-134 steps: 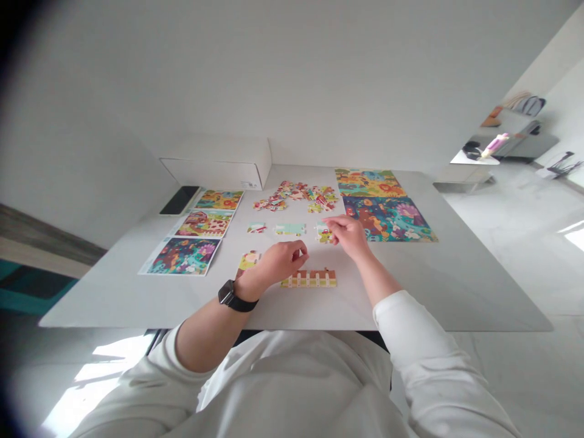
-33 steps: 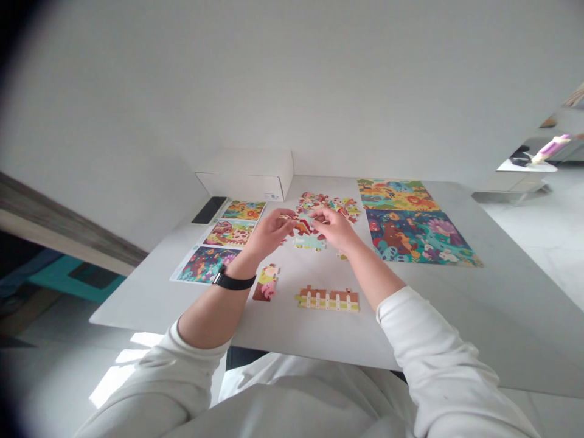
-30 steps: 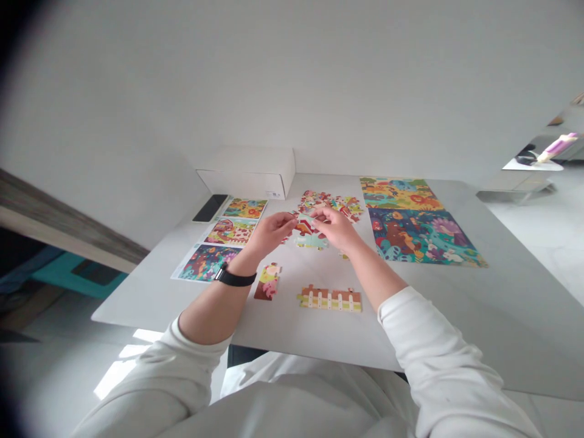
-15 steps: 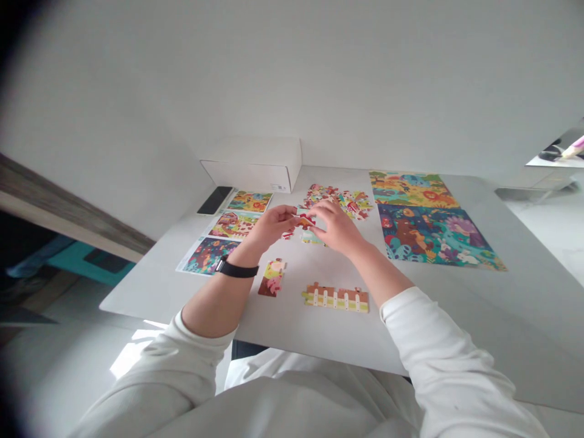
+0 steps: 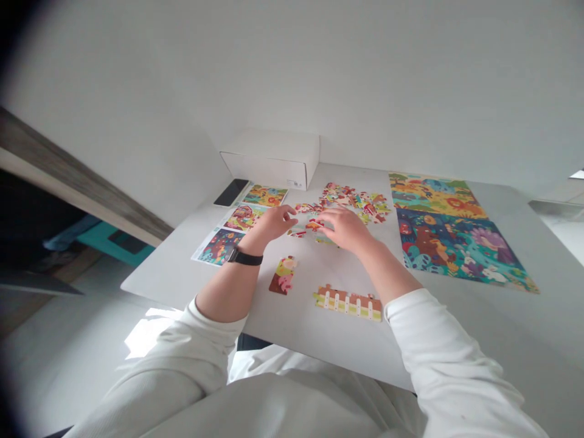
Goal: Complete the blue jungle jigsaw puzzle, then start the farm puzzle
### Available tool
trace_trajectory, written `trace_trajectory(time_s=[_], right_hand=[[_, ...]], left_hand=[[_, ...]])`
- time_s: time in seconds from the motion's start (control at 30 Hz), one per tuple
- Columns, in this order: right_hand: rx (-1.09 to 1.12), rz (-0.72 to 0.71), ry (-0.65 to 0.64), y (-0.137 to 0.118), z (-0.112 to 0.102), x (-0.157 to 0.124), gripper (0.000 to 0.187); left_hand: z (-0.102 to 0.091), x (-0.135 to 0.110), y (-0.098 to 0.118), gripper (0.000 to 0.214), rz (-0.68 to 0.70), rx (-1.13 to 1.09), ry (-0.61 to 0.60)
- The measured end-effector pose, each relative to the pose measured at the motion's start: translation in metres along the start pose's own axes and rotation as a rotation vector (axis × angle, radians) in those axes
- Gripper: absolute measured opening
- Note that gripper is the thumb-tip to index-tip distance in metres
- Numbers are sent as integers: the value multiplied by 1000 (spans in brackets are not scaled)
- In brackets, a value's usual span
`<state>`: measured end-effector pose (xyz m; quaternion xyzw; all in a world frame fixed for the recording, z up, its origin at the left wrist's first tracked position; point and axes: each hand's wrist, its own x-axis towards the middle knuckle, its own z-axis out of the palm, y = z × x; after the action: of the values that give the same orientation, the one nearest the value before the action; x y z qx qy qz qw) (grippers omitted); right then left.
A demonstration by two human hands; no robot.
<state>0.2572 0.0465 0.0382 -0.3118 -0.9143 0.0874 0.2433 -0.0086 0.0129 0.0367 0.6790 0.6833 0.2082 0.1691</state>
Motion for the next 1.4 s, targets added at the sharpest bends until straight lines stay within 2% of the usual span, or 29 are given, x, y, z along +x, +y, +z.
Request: trace_trajectory(time_s=[0.2, 0.4, 0.7, 1.0, 1.23, 1.4], right_hand=[[-33, 0, -47, -2, 33, -7, 23], [-72, -5, -65, -1, 44, -10, 20], [-111, 26, -107, -2, 45, -11, 22], [-92, 18, -123, 0, 47, -11, 22], [-65, 64, -79, 7, 36, -15, 28], [-69, 96, -142, 8, 32, -18, 26]], left_hand=[[5, -5, 6, 30, -1, 113, -140], [6, -5, 9, 29, -9, 175, -157], [12, -2, 3, 31, 3, 189, -152], [14, -3, 2, 46, 26, 197, -152], [15, -6, 2, 48, 19, 195, -138], [10, -6, 5, 49, -12, 225, -159]])
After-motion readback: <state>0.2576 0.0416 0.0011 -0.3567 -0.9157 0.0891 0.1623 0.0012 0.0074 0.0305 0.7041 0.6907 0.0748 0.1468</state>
